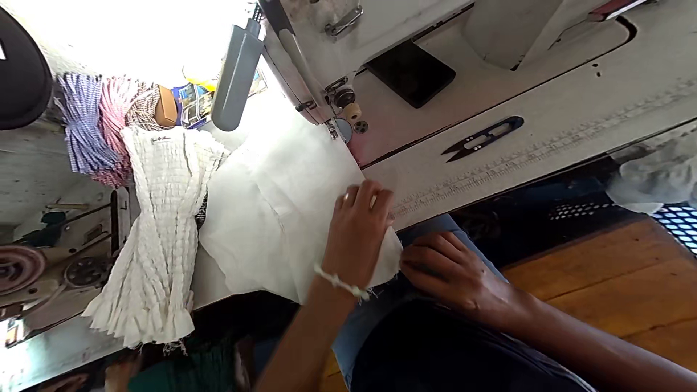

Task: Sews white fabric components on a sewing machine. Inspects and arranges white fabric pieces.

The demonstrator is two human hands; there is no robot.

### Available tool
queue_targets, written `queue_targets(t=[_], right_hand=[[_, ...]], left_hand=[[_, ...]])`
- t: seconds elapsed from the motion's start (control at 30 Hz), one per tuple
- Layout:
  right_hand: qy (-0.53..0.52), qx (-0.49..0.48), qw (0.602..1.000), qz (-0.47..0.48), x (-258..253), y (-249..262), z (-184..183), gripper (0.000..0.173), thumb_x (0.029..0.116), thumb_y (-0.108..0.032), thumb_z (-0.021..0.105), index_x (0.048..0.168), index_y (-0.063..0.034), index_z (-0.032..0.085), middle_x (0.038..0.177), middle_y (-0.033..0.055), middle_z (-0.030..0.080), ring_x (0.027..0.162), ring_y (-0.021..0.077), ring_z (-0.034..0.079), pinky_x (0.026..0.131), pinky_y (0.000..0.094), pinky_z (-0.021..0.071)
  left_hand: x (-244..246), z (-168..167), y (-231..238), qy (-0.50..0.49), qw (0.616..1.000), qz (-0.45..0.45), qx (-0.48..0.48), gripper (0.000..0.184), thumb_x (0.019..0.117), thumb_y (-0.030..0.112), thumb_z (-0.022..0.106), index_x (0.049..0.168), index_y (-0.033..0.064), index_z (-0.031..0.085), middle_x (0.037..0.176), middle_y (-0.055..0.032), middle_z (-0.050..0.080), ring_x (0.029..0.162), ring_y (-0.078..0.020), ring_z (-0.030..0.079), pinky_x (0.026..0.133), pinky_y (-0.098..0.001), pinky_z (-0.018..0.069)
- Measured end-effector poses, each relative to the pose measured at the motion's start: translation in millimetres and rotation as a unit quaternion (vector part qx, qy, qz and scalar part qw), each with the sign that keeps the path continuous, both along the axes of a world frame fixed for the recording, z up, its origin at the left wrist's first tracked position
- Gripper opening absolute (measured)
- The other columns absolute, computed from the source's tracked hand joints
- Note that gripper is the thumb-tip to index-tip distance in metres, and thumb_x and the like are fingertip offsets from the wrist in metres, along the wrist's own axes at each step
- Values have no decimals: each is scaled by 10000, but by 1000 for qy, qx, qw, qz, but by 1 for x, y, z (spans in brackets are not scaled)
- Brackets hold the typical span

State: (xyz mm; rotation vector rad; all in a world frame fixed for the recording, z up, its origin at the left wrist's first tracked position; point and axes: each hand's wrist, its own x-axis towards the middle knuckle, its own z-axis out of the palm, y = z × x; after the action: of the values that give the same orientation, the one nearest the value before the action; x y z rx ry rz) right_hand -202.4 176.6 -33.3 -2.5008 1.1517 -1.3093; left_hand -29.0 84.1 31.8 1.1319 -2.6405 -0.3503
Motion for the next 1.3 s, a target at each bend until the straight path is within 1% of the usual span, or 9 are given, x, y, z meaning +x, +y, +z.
queue_targets(t=[0.07, 0.13, 0.33, 0.47, 0.53, 0.63, 0.8, 1.1, 1.3], right_hand=[[-1, 1, 1000, -8, 1, -1, -1, 128, 1035, -59, 518, 1009, -117, 629, 1011, 82, 669, 982, 238, 614, 913, 347, 476], [5, 0, 1000, -14, 3, -6, -2, 136, 1034, -57, 511, 1006, -114, 631, 1003, 83, 676, 971, 242, 616, 905, 355, 471], [36, -7, 999, -19, 12, -35, 2, 158, 1032, -59, 507, 997, -93, 657, 975, 98, 701, 936, 266, 640, 871, 396, 476], [37, -8, 999, -27, 24, -50, 6, 155, 1014, -44, 525, 964, -82, 667, 957, 102, 702, 937, 277, 652, 855, 404, 491], [31, -9, 999, -38, 30, -54, 3, 154, 1004, -37, 537, 949, -84, 672, 950, 100, 704, 924, 273, 653, 838, 392, 495], [33, -3, 998, -54, 32, -55, 4, 153, 999, -49, 541, 939, -99, 673, 937, 91, 693, 911, 269, 646, 829, 397, 487], [36, -6, 996, -84, 26, -50, 0, 153, 1006, -49, 526, 963, -70, 672, 953, 110, 716, 894, 270, 655, 831, 388, 489], [93, -14, 993, -67, 34, -78, 10, 171, 978, 14, 522, 950, -23, 686, 927, 121, 710, 894, 284, 675, 819, 411, 516], [112, -10, 991, -65, 37, -95, 9, 178, 955, 18, 532, 925, -20, 703, 1003, 125, 741, 968, 287, 697, 876, 418, 531]], left_hand=[[2, -25, 33, 51, 989, 122, -61, 338, 990, 289, 635, 1169, 18, 729, 1235, -162, 701, 1184, -355, 659, 1017, -557, 500], [7, -42, 45, 106, 976, 165, -92, 430, 1018, 326, 587, 1234, -30, 691, 1292, -191, 688, 1272, -374, 619, 1117, -561, 425], [37, -37, 9, 107, 992, 71, -17, 366, 1018, 324, 582, 1260, 97, 735, 1424, -124, 622, 1406, -350, 502, 1171, -594, 343], [55, -37, -20, 99, 995, 9, -12, 356, 1010, 341, 595, 1285, 160, 732, 1454, -186, 566, 1429, -394, 442, 1184, -606, 302], [59, -37, -30, 93, 995, -12, -23, 365, 1010, 333, 594, 1290, 140, 726, 1427, -146, 603, 1410, -352, 480, 1184, -587, 306], [55, -33, -24, 48, 996, 27, -65, 426, 1032, 369, 557, 1334, 90, 670, 1427, -65, 628, 1415, -271, 502, 1206, -596, 264], [30, -34, 11, 41, 988, 121, -87, 344, 998, 342, 576, 1225, 161, 763, 1387, -76, 657, 1362, -374, 540, 1142, -692, 274], [53, -39, -24, 59, 993, 87, -49, 332, 1002, 350, 580, 1298, 304, 725, 1492, -98, 558, 1455, -346, 427, 1158, -740, 167], [57, -36, -54, 23, 996, 65, -52, 367, 1016, 373, 553, 1353, 312, 685, 1508, -100, 541, 1469, -347, 406, 1151, -753, 139]])
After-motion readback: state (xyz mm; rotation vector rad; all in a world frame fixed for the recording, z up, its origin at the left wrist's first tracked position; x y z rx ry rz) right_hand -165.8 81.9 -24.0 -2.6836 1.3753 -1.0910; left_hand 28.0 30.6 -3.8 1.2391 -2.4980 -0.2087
